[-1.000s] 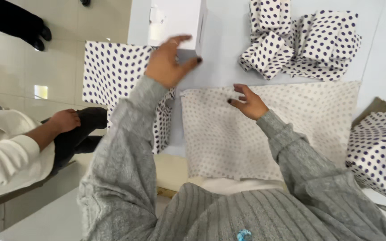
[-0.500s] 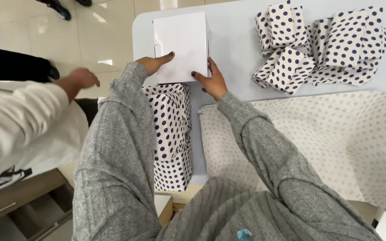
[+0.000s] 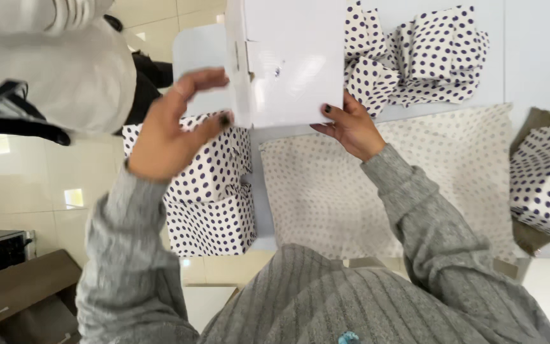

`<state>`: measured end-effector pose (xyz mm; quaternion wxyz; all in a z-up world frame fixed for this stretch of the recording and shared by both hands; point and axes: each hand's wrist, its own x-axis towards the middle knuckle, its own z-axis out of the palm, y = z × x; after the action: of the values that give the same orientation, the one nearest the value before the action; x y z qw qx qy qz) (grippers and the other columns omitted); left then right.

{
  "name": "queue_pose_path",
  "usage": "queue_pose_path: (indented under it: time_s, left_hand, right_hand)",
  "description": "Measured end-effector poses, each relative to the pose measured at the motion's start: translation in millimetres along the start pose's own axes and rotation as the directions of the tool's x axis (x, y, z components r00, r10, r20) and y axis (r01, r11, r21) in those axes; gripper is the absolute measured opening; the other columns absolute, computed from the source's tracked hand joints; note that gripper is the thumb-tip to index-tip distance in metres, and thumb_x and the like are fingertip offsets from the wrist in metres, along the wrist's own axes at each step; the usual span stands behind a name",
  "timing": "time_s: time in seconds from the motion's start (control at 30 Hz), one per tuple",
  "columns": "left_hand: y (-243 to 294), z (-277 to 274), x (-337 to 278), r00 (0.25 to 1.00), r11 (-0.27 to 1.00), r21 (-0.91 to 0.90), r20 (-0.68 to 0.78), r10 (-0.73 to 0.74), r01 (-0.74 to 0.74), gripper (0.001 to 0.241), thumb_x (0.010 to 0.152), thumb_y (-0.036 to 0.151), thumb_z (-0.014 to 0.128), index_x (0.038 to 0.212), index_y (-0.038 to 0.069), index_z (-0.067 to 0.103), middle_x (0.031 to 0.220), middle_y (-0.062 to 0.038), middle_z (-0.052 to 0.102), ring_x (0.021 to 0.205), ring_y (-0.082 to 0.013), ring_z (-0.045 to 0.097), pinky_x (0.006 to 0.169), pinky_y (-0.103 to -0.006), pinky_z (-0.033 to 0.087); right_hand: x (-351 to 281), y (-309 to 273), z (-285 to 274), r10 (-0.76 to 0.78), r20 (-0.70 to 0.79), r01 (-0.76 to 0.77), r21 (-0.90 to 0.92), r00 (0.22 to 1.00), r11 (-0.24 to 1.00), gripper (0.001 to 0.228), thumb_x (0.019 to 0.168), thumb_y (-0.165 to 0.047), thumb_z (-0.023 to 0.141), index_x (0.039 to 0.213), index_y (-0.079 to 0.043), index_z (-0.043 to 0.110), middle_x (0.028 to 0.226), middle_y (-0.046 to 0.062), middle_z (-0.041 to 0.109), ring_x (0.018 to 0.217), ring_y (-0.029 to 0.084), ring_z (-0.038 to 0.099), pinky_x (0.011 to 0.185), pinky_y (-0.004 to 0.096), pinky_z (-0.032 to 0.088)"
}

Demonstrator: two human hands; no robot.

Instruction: The person wraps white boxes using polka-dot patterned paper and tape, folding the edges and securing them with adhesive tape from a dispenser.

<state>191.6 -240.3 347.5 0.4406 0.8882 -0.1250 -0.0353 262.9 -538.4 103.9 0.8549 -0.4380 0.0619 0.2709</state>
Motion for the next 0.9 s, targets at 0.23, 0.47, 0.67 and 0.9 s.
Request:
queue_pose_path:
  time_s: [0.23,0.47,0.67,0.9]
  left_hand:
    - [-75.4,238.5,-165.9,0.787,0.730,-0.420,-0.055,-0.614,0.540,0.049,0.096,0.033,0.086,0.135,0.008,0.072,0.140,-0.018,0.073,0.144,-0.0413,0.059,0.122,-0.0603,0.038]
    - [-206.9,367.7,-237.0,0.293,0.318,-0.163,-0.160,-0.943,0.934,0.112,0.086,0.068,0.082,0.167,0.004,0.039,0.165,-0.022,0.045,0.152,-0.0404,0.046,0.124,-0.0609,0.038]
    - [-242.5,388.2,-260.6,0.362,0.444,-0.217,-0.331,-0.871,0.869,0.041,0.091,0.045,0.081,0.119,0.015,0.080,0.106,-0.007,0.080,0.103,-0.0291,0.077,0.088,-0.0479,0.062]
    - [-137.1,371.8,-229.0,0.626,0.754,-0.124,-0.481,-0.614,0.644,0.025,0.094,0.026,0.078,0.105,0.004,0.077,0.112,-0.021,0.080,0.117,-0.0408,0.073,0.104,-0.0562,0.056]
  right_hand:
    - [-183.6,-17.2,-97.8,0.034,-0.170,-0.035,-0.002,0.985,0.999,0.052,0.097,-0.001,0.074,0.146,-0.012,0.063,0.127,0.009,0.072,0.108,0.033,0.079,0.095,0.056,0.068]
    - [-258.0,66.5,-188.1,0.205,-0.345,-0.215,0.009,0.916,0.977,0.058,0.094,-0.006,0.081,0.149,-0.013,0.062,0.123,0.010,0.071,0.098,0.033,0.080,0.095,0.054,0.066]
    - [-279.8,69.2,-170.2,0.191,-0.383,-0.283,-0.200,0.904,0.938,0.089,0.093,-0.012,0.087,0.170,-0.015,0.040,0.161,0.014,0.052,0.135,0.033,0.062,0.113,0.055,0.052]
    - [-280.7,60.3,-160.7,0.128,-0.395,-0.249,-0.269,0.910,0.930,0.091,0.097,-0.015,0.083,0.172,-0.013,0.034,0.174,0.016,0.039,0.149,0.035,0.051,0.115,0.056,0.050]
